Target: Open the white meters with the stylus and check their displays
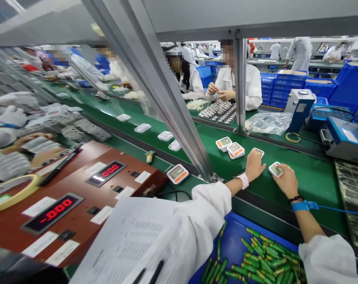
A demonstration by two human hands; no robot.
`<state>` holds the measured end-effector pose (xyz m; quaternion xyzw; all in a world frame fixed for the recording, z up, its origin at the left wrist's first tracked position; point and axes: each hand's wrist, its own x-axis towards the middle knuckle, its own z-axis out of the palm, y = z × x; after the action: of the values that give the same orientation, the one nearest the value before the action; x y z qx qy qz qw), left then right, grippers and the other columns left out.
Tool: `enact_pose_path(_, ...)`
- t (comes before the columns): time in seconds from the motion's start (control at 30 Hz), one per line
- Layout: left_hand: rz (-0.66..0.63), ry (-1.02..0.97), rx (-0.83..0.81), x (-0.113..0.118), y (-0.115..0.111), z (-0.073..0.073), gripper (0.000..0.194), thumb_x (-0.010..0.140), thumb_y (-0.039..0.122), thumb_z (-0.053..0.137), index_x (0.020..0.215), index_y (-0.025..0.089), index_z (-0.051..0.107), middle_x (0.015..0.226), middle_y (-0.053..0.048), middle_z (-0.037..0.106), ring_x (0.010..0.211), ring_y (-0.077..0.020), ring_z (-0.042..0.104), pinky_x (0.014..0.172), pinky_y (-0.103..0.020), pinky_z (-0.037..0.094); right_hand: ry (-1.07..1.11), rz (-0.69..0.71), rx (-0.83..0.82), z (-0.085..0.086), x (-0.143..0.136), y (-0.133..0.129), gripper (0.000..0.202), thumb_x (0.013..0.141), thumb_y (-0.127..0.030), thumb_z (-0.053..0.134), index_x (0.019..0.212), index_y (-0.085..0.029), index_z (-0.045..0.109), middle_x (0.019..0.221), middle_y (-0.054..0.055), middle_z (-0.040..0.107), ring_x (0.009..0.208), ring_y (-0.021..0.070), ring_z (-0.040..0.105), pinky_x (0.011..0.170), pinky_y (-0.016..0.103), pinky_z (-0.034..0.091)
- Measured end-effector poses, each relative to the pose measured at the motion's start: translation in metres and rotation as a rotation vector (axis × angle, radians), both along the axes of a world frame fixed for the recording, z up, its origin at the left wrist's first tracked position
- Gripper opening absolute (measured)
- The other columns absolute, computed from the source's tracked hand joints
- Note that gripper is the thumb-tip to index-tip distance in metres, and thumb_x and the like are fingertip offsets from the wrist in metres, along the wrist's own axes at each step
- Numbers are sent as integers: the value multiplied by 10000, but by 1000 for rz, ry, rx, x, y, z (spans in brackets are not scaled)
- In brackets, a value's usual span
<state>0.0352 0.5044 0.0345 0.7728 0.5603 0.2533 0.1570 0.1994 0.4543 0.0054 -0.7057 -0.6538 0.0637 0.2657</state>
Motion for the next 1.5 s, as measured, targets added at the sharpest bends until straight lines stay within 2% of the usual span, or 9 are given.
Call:
enact_pose_path(0.2,-26,-91,4,-20,-27,-1,312,778,162,633,1070,179,525,1363,-165,406,1344,-323,345,1082,-508,330,92,69,51,-11,7,6,317,660,-372,681,896,-189,574,1130,112,614,1025,287,575,860,380,475)
enact_pose_path(0.43,-3,-102,-106,-47,-51,6,361,796,268,644,1136,194,545,1360,-140,427,1310,-275,407,1087,-421,371,78,314,74,-27,16,14,436,661,-314,617,1069,-165,573,1071,126,575,1054,298,551,928,428,467)
enact_pose_path(0.6,21,2,-194,-62,-58,8,473,775,318,674,1192,142,536,1427,-194,366,1359,-317,351,1102,-430,359,143,286,57,-37,15,15,596,659,-579,650,1052,-137,581,1050,164,572,1037,349,569,893,489,510)
enact_pose_path(0.8,131,160,-163,-48,-53,17,442,807,313,611,1179,85,541,1314,-228,453,1257,-364,425,1016,-475,414,352,535,-9,-39,4,11,610,798,-548,541,1283,-180,538,1319,134,467,1122,273,578,866,382,581)
enact_pose_path(0.97,139,187,-97,-34,-40,29,516,832,330,603,1302,157,478,1195,-144,547,1135,-281,504,981,-381,424,258,468,31,-18,0,7,462,872,-421,489,1269,-193,551,1171,120,552,904,226,628,736,369,598)
enact_pose_path(1.13,315,136,-131,-41,-9,31,463,918,287,461,1318,58,428,1266,-245,486,1233,-344,428,1006,-454,389,240,433,12,3,-9,2,371,860,-276,477,1206,-182,569,1112,106,579,862,204,625,758,363,572)
enact_pose_path(1.23,398,126,-187,-48,9,31,401,930,278,421,1270,74,479,1237,-246,507,1209,-352,467,951,-454,437,224,419,-33,9,-11,1,327,868,-266,460,1162,-194,584,1068,84,593,836,187,629,750,345,559)
enact_pose_path(1.37,469,147,-209,-53,7,37,387,931,306,426,1262,127,518,1239,-199,541,1201,-313,510,937,-399,465,205,424,-34,11,-6,-6,310,877,-315,450,1122,-200,602,1085,78,600,807,182,632,732,343,546)
enact_pose_path(1.5,527,171,-243,-57,4,37,378,917,327,463,1223,133,570,1217,-184,586,1157,-285,560,914,-359,487,187,469,-9,-3,3,-2,335,885,-409,442,1094,-219,624,1099,71,609,772,189,635,682,346,533)
